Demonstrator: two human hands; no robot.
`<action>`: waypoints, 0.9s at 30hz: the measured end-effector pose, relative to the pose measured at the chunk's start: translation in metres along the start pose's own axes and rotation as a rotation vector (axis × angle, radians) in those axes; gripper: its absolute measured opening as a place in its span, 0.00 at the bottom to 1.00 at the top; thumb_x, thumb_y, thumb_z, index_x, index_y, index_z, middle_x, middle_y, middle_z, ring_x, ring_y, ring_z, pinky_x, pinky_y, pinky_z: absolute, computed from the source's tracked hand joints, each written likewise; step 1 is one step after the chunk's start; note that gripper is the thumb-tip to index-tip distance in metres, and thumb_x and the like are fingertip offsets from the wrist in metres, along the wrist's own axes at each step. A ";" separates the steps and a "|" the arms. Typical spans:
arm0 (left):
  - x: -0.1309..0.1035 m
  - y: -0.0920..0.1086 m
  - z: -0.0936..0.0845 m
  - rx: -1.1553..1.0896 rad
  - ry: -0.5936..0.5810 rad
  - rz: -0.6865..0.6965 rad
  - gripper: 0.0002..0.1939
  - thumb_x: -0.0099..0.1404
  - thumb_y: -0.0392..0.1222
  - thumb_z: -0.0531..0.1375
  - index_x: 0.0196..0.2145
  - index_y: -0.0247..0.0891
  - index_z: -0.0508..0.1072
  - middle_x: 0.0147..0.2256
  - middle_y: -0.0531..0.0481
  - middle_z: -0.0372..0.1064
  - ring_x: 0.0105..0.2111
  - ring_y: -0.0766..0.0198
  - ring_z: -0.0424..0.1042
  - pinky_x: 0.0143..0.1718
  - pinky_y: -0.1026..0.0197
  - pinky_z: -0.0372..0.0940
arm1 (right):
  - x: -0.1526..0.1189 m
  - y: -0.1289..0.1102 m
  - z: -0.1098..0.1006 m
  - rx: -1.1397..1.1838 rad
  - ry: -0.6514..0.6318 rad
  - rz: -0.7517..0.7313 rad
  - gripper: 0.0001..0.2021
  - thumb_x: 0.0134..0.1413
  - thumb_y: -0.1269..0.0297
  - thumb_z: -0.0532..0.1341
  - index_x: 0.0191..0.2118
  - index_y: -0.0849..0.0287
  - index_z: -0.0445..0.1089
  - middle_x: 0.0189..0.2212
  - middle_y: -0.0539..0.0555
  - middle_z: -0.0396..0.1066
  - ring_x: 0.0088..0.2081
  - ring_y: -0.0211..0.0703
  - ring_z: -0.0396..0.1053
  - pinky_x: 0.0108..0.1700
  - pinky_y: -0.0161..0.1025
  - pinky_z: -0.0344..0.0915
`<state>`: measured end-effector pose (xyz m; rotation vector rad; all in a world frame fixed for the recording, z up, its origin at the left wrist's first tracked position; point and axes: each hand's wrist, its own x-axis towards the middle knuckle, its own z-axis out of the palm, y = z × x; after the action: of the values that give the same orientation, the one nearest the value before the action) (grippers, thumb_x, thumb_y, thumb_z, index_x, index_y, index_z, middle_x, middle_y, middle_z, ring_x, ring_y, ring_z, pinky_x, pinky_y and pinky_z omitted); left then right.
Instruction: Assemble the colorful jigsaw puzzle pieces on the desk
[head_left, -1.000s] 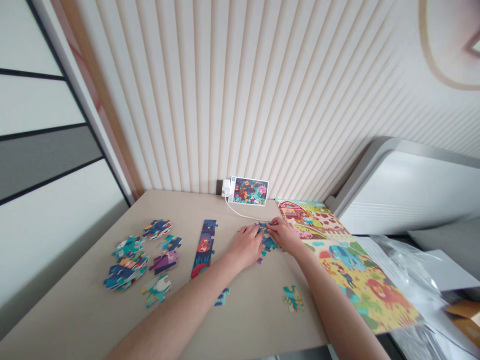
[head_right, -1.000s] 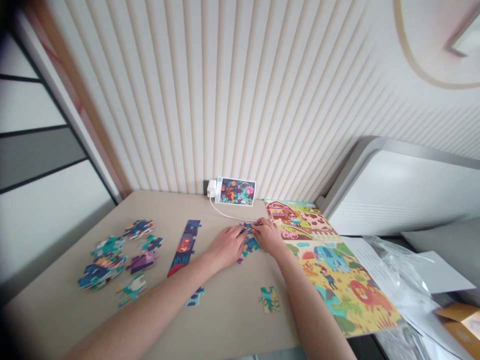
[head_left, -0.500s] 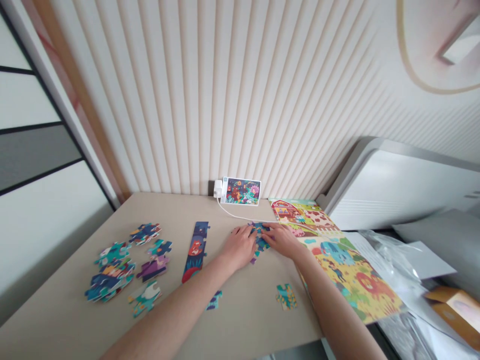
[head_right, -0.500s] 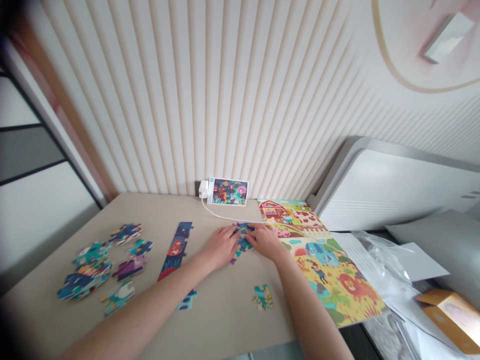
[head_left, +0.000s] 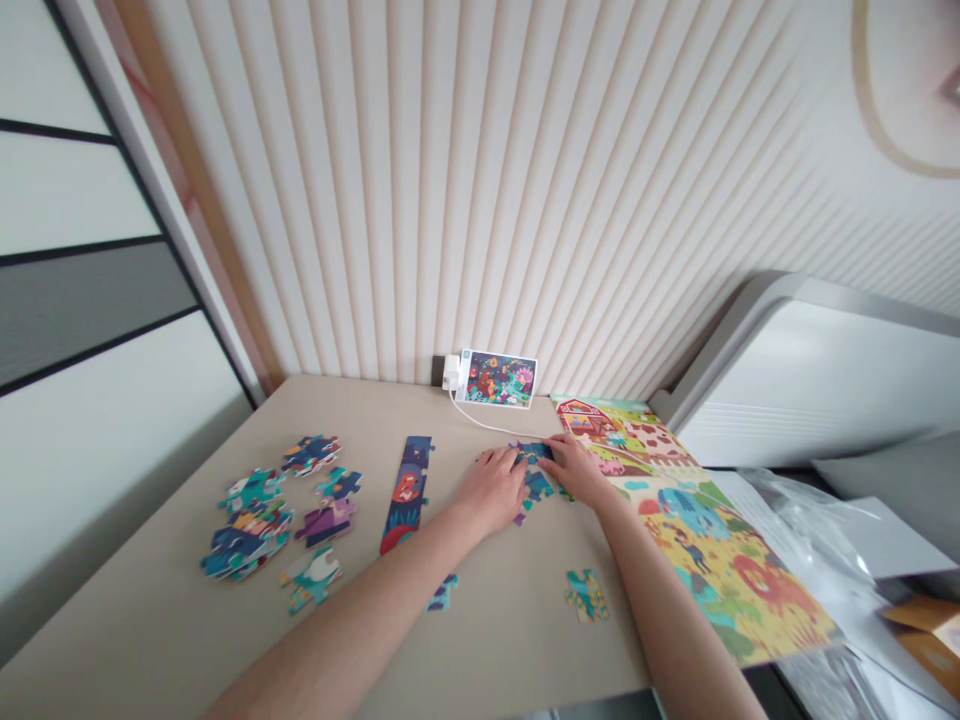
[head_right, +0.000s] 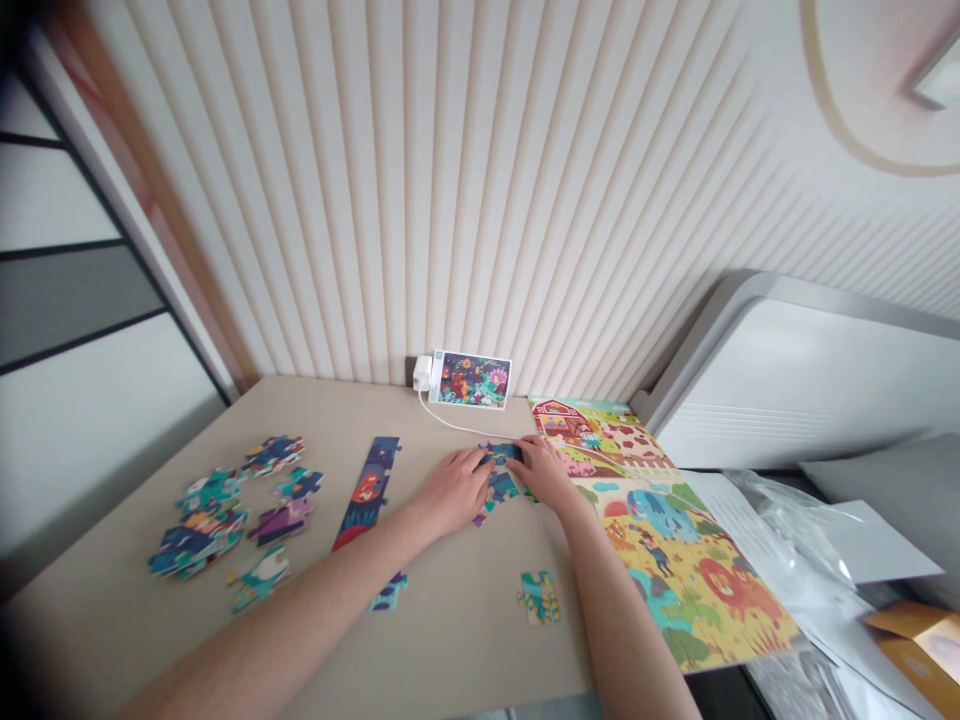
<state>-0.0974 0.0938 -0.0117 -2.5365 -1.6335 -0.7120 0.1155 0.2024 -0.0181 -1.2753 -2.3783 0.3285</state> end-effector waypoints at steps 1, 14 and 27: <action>0.000 0.000 0.000 -0.001 -0.002 0.002 0.18 0.71 0.41 0.55 0.56 0.37 0.70 0.54 0.39 0.68 0.57 0.51 0.65 0.59 0.50 0.58 | 0.000 0.001 0.000 0.024 0.003 0.002 0.20 0.57 0.52 0.65 0.52 0.54 0.74 0.51 0.60 0.72 0.52 0.55 0.70 0.57 0.51 0.63; 0.000 -0.001 -0.001 -0.016 0.001 -0.018 0.13 0.70 0.39 0.55 0.50 0.38 0.73 0.51 0.40 0.69 0.55 0.52 0.66 0.58 0.50 0.60 | -0.004 -0.013 -0.004 0.224 0.025 0.101 0.18 0.55 0.57 0.63 0.49 0.58 0.74 0.34 0.53 0.74 0.35 0.45 0.70 0.41 0.42 0.67; 0.000 0.002 -0.005 0.014 -0.029 -0.033 0.19 0.71 0.40 0.55 0.58 0.42 0.70 0.54 0.40 0.67 0.56 0.51 0.65 0.59 0.48 0.58 | 0.003 -0.016 0.002 0.112 0.033 0.177 0.19 0.51 0.58 0.65 0.49 0.57 0.78 0.33 0.54 0.76 0.33 0.46 0.71 0.40 0.43 0.69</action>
<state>-0.0973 0.0921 -0.0070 -2.5275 -1.6876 -0.6664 0.1007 0.1960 -0.0128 -1.4301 -2.1914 0.4831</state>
